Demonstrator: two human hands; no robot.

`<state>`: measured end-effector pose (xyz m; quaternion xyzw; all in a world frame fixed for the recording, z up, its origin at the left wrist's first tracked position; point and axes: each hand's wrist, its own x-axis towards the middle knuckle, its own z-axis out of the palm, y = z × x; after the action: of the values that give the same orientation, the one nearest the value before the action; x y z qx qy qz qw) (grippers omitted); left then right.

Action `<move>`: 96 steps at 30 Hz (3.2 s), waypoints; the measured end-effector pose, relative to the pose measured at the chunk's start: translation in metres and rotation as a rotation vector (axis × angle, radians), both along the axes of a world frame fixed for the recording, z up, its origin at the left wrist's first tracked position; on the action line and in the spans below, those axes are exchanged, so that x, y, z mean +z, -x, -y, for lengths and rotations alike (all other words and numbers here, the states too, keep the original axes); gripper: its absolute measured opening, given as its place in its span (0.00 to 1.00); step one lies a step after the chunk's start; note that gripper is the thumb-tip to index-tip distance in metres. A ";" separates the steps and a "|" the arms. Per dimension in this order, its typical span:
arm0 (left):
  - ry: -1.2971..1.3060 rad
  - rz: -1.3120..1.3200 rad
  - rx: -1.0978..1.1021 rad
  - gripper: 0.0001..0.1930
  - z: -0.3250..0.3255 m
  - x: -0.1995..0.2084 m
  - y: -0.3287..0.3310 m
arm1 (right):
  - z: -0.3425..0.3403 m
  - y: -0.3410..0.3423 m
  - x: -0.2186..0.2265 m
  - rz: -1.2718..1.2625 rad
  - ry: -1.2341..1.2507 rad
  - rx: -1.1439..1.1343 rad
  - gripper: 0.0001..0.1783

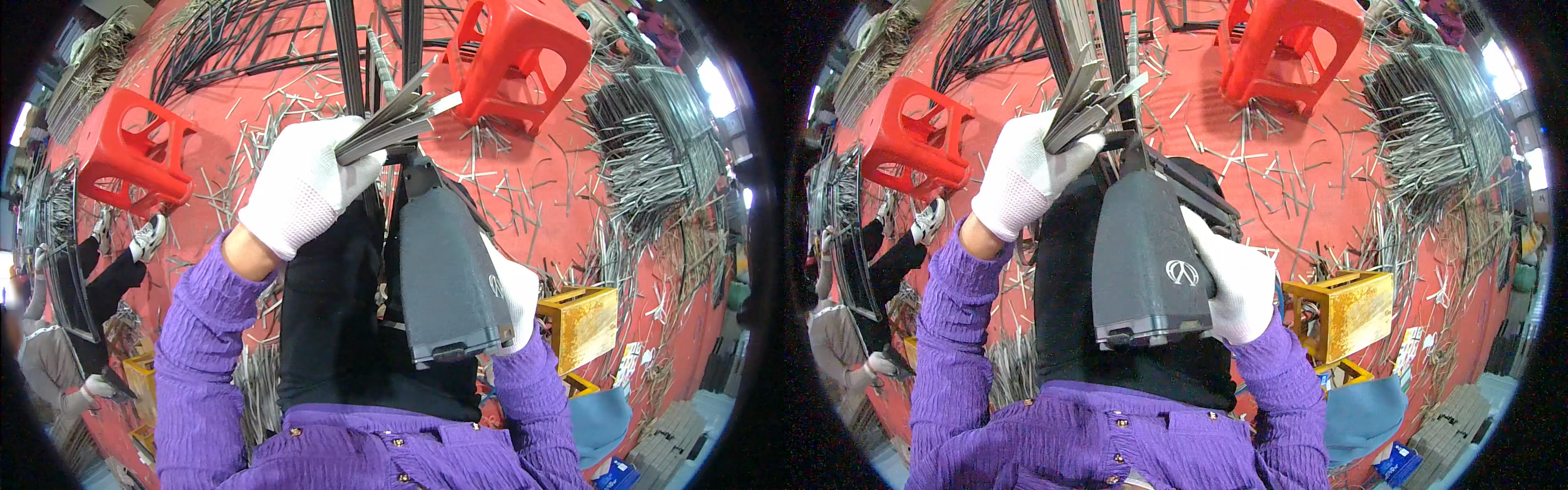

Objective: The person sits on the floor and assembles a metal frame by inserting thin metal rods into a frame structure and securing them with a pneumatic nail gun. The person repeatedly aligns rods, fires the nail gun, and adjusts the frame.

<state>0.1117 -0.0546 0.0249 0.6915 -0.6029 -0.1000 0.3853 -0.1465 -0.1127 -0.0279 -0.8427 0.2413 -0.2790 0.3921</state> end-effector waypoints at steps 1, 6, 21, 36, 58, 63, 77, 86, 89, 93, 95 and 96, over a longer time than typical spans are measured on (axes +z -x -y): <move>0.005 -0.006 -0.009 0.08 0.000 0.000 0.000 | 0.000 0.000 0.001 0.008 0.009 0.002 0.40; -0.006 0.047 -0.031 0.12 0.000 0.000 -0.004 | -0.003 -0.001 0.012 -0.078 -0.038 -0.025 0.37; -0.125 -0.146 0.127 0.14 -0.007 0.004 0.003 | -0.008 0.004 -0.011 0.020 -0.111 -0.110 0.33; 0.036 0.039 0.113 0.09 0.001 -0.007 0.007 | -0.008 -0.008 0.014 -0.008 0.044 -0.068 0.36; 0.277 -0.309 0.471 0.10 -0.032 0.000 0.000 | -0.009 0.012 0.028 0.133 -0.254 -0.094 0.30; 0.072 -0.687 0.019 0.27 -0.092 0.020 0.045 | -0.004 0.044 0.062 0.190 -1.179 -0.187 0.18; -0.284 -1.187 -0.558 0.23 -0.105 -0.034 0.065 | -0.034 0.019 0.051 1.001 -1.392 0.798 0.19; -0.258 -1.033 -0.395 0.08 -0.104 -0.030 0.094 | -0.040 0.037 0.010 0.947 -1.223 0.586 0.08; -0.316 -1.115 -0.581 0.07 -0.111 -0.034 0.100 | -0.046 0.075 -0.019 0.726 -0.798 0.286 0.25; -0.279 -1.087 -0.289 0.09 -0.126 -0.039 0.091 | -0.042 0.266 -0.148 -0.269 -0.571 0.045 0.26; -0.241 -1.073 -0.211 0.09 -0.130 -0.042 0.083 | -0.062 0.351 -0.232 -0.937 -0.335 -0.087 0.14; -0.259 -1.314 -0.453 0.13 -0.127 -0.043 0.078 | -0.077 0.377 -0.275 -1.094 -0.400 -0.329 0.12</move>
<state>0.0338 0.0725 -0.0178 0.3858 -0.3576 -0.6454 0.5538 -0.5231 -0.0362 -0.3033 -0.7252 0.5831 0.1888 0.3136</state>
